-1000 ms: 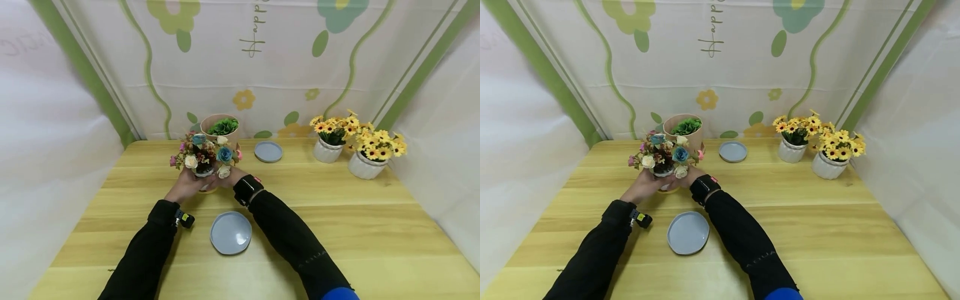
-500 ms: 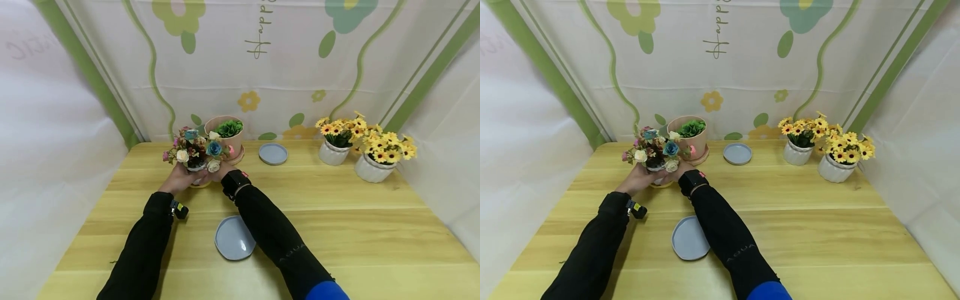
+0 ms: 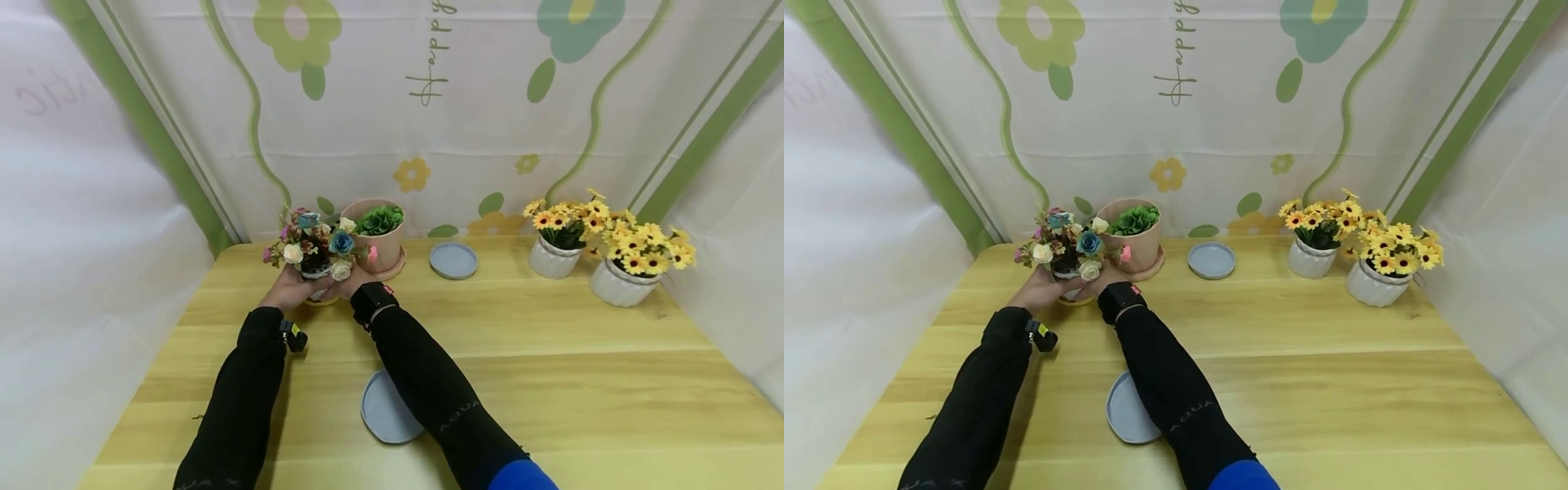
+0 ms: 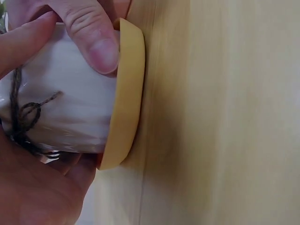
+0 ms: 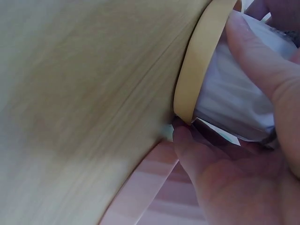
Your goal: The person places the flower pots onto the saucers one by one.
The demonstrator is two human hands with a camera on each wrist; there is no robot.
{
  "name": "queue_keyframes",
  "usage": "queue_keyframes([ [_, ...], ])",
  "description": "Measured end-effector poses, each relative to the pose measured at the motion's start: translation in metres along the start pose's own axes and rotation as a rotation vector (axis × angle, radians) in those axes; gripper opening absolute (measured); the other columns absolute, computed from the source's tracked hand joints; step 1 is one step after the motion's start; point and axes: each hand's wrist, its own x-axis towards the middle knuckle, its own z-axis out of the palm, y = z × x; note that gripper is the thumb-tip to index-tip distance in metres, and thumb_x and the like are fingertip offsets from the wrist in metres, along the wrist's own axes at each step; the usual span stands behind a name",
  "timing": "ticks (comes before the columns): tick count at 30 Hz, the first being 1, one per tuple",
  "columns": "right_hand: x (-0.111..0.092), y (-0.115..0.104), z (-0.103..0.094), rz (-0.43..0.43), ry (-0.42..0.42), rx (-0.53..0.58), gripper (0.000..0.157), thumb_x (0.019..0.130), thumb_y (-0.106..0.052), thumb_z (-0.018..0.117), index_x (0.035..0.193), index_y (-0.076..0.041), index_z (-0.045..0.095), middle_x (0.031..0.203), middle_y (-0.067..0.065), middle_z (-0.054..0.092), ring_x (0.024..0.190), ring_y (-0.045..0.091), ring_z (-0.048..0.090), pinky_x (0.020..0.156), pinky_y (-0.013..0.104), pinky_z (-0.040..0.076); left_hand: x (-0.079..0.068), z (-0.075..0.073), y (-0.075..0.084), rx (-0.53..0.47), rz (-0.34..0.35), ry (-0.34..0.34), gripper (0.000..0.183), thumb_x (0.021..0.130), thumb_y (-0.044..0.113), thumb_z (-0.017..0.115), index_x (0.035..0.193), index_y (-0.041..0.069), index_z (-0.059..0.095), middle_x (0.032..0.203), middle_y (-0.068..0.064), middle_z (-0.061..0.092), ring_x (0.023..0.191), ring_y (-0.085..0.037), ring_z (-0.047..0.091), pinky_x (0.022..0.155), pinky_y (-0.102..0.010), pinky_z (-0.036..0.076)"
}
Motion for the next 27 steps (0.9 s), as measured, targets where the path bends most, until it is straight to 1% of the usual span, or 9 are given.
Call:
queue_keyframes([
  [3, 0.004, 0.003, 0.000, -0.009, 0.003, -0.023, 0.101, 0.059, -0.046, 0.088, 0.144, -0.036, 0.035, 0.145, -0.014, 0.032, 0.124, 0.007, 0.038, 0.094, 0.020, 0.033, 0.000, 0.001, 0.003, 0.032, 0.001, 0.013, 0.087, 0.086, 0.016, 0.072, 0.151, 0.015, 0.015, 0.150, -0.009, 0.024, 0.137, -0.027, 0.023, 0.109, -0.038, 0.022],
  [6, -0.003, -0.005, -0.005, -0.051, -0.014, -0.056, 0.095, 0.065, -0.043, 0.086, 0.145, -0.033, 0.036, 0.146, -0.012, 0.032, 0.127, 0.007, 0.035, 0.097, 0.019, 0.030, -0.001, 0.000, 0.007, 0.049, -0.002, 0.025, 0.088, 0.085, 0.018, 0.072, 0.151, 0.015, 0.015, 0.150, -0.009, 0.025, 0.137, -0.027, 0.023, 0.109, -0.039, 0.021],
  [8, -0.021, -0.021, -0.016, -0.084, -0.037, -0.093, 0.086, 0.072, -0.040, 0.082, 0.144, -0.029, 0.038, 0.145, -0.011, 0.035, 0.127, 0.007, 0.035, 0.097, 0.016, 0.028, -0.003, 0.000, 0.007, 0.041, 0.003, 0.046, 0.088, 0.084, 0.019, 0.074, 0.151, 0.014, 0.016, 0.149, -0.009, 0.026, 0.137, -0.027, 0.024, 0.109, -0.039, 0.022],
  [12, -0.053, -0.049, -0.037, -0.209, -0.126, -0.123, 0.074, 0.084, -0.030, 0.073, 0.147, -0.023, 0.035, 0.147, -0.009, 0.033, 0.128, 0.005, 0.032, 0.097, 0.013, 0.024, -0.008, 0.002, 0.004, 0.001, 0.007, 0.096, 0.090, 0.083, 0.020, 0.074, 0.151, 0.013, 0.015, 0.149, -0.010, 0.026, 0.137, -0.027, 0.024, 0.108, -0.039, 0.023],
  [15, -0.063, -0.050, -0.042, -0.259, -0.170, -0.152, 0.072, 0.089, -0.037, 0.066, 0.149, -0.022, 0.029, 0.150, -0.007, 0.027, 0.131, 0.005, 0.028, 0.097, 0.014, 0.025, -0.013, 0.004, 0.000, -0.005, 0.013, 0.123, 0.093, 0.084, 0.021, 0.074, 0.152, 0.016, 0.011, 0.150, -0.010, 0.024, 0.137, -0.027, 0.023, 0.108, -0.038, 0.025],
  [19, -0.081, -0.047, -0.047, -0.247, -0.171, -0.212, 0.083, 0.088, -0.050, 0.064, 0.152, -0.021, 0.019, 0.154, -0.003, 0.019, 0.135, 0.011, 0.025, 0.101, 0.018, 0.025, -0.020, 0.006, -0.002, -0.015, 0.042, 0.166, 0.097, 0.081, 0.022, 0.077, 0.152, 0.018, 0.011, 0.149, -0.008, 0.024, 0.137, -0.026, 0.022, 0.108, -0.039, 0.023],
  [21, -0.092, -0.046, -0.050, -0.272, -0.171, -0.222, 0.095, 0.085, -0.054, 0.064, 0.153, -0.018, 0.009, 0.155, 0.000, 0.013, 0.137, 0.015, 0.023, 0.104, 0.020, 0.023, -0.026, 0.007, -0.005, -0.002, 0.020, 0.186, 0.102, 0.080, 0.026, 0.078, 0.152, 0.017, 0.007, 0.151, -0.011, 0.019, 0.139, -0.029, 0.018, 0.110, -0.044, 0.019],
  [25, -0.119, -0.040, -0.056, -0.375, -0.160, -0.199, 0.111, 0.082, -0.057, 0.067, 0.151, -0.018, -0.011, 0.156, 0.003, -0.005, 0.141, 0.018, 0.005, 0.109, 0.025, 0.011, -0.044, 0.012, -0.007, 0.100, -0.100, 0.194, 0.116, 0.079, 0.045, 0.075, 0.151, 0.014, -0.010, 0.155, -0.017, 0.001, 0.140, -0.036, 0.008, 0.108, -0.054, 0.016],
  [27, -0.134, -0.035, -0.062, -0.395, -0.153, -0.180, 0.113, 0.080, -0.060, 0.067, 0.151, -0.020, -0.011, 0.156, 0.002, -0.008, 0.141, 0.019, 0.001, 0.110, 0.029, 0.009, -0.056, 0.016, -0.006, 0.152, -0.144, 0.174, 0.120, 0.078, 0.054, 0.072, 0.150, 0.014, -0.015, 0.154, -0.018, -0.003, 0.139, -0.038, 0.008, 0.107, -0.056, 0.019],
])
